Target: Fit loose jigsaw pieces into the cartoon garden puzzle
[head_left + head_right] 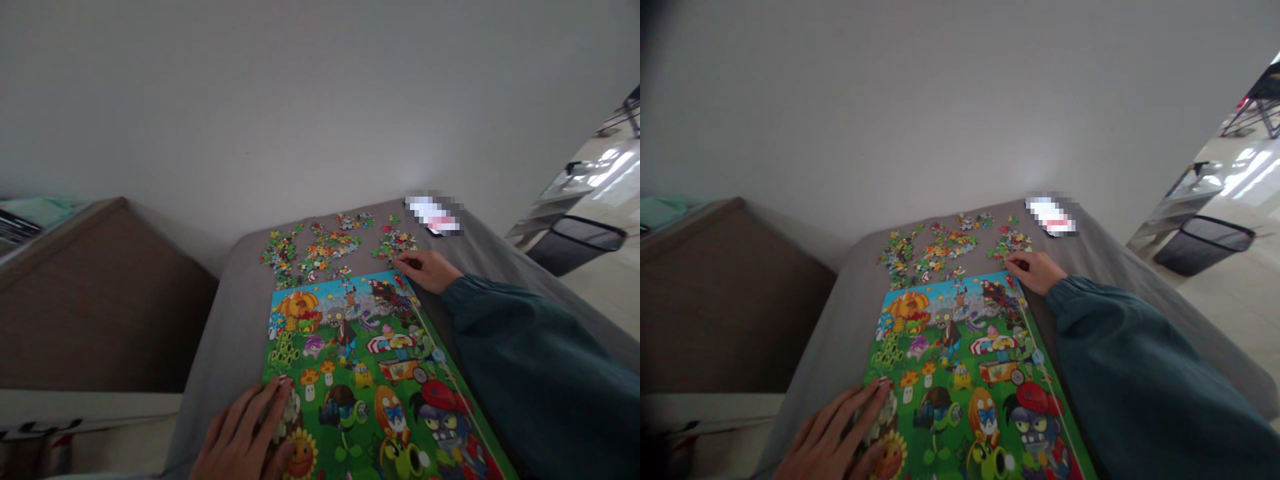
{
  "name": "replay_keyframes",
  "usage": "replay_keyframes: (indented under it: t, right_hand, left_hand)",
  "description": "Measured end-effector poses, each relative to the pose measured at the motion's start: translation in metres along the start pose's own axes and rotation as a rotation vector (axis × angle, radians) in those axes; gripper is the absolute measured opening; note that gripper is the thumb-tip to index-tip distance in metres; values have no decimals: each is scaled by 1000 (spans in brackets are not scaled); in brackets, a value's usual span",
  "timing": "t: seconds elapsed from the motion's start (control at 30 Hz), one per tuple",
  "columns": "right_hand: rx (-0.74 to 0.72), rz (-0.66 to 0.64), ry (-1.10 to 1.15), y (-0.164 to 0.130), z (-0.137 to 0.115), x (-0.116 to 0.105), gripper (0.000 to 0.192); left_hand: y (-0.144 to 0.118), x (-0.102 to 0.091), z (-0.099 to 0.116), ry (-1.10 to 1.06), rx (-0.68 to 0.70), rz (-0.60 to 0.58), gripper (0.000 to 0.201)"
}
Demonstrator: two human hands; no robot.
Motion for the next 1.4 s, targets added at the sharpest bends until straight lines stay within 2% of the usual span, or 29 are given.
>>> replay_keyframes:
  t: [0.2,0.43,0.53,0.67,0.87,1.1,1.4]
  right_hand:
    - [-2,-1,1,-1,-2,-1,36]
    - [10,-17,14,-1,-1,-1,38]
    - [8,-12,15,-1,-1,-1,38]
    - [-6,-3,3,-1,-1,-1,38]
    - [-8,6,-17,-1,-1,-1,37]
    - [-14,-5,-27,-1,0,-1,38]
    - [-18,1,-13,-1,-3,-3,38]
  left_hand:
    - [-1,-7,-2,-75,-33,3,55]
    - [-6,-14,-13,-131,-35,81,48]
    - [-9,-8,-20,-145,-61,55,42]
    - [-11,0,-28,-204,-134,19,44]
    - [-6,4,-36,-314,-226,-87,39]
    - [2,1,-36,-333,-292,-77,39]
    - [5,-1,-36,-301,-231,-90,40]
Point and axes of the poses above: each hand's wrist, its own y-axis towards the middle knuckle, its own x-axis out of the palm, z = x × y, the point moved 5 cm from there along y, towards the middle knuckle, and after that the axes turned 14 degrees about -y, right-handed, at the moved point
